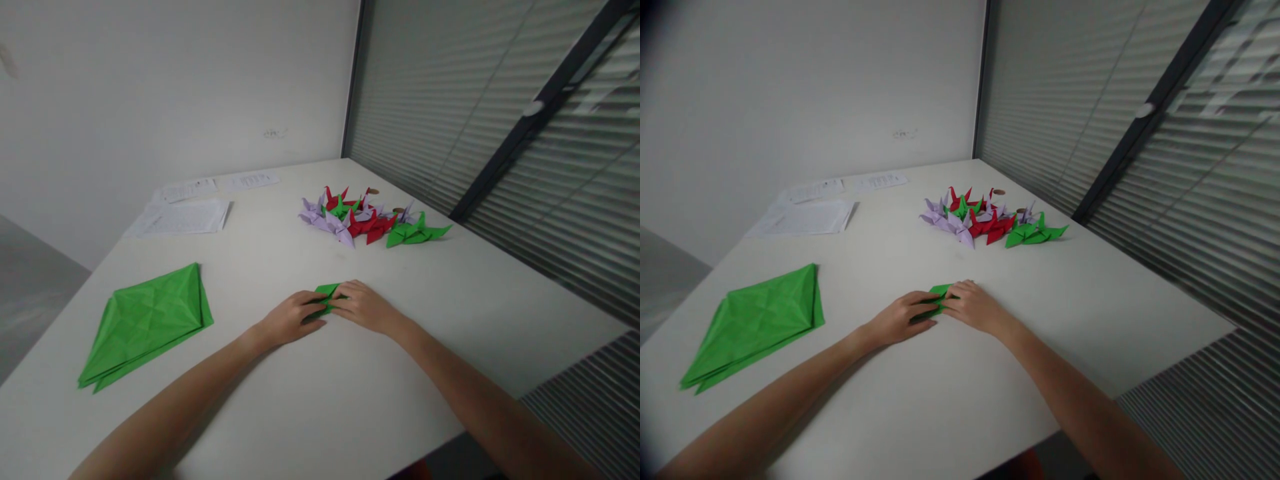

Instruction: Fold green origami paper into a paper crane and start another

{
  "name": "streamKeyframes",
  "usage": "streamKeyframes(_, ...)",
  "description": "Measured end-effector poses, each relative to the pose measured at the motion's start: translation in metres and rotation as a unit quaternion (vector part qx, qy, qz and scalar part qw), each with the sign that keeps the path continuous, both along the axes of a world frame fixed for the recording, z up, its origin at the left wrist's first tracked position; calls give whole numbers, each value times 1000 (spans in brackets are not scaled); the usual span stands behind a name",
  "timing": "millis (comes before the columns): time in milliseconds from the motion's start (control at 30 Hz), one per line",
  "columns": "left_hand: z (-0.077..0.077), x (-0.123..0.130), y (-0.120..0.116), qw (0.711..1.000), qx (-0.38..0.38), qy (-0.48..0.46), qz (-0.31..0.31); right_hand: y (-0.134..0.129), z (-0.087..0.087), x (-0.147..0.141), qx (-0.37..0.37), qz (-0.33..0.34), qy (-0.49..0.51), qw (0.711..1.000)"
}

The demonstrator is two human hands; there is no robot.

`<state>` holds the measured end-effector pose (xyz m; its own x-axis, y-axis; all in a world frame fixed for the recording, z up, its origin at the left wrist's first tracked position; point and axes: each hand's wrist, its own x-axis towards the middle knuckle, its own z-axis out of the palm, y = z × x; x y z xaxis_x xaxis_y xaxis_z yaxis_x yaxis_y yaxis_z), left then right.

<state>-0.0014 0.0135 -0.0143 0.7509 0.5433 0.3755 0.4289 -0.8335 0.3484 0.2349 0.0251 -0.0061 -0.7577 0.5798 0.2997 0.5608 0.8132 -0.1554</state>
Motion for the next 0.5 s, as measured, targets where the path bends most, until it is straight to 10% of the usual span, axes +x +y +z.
streamKeyframes(500,12,2,-7,974,43,-195,111,-4,11,-5,-63,-80,138,985)
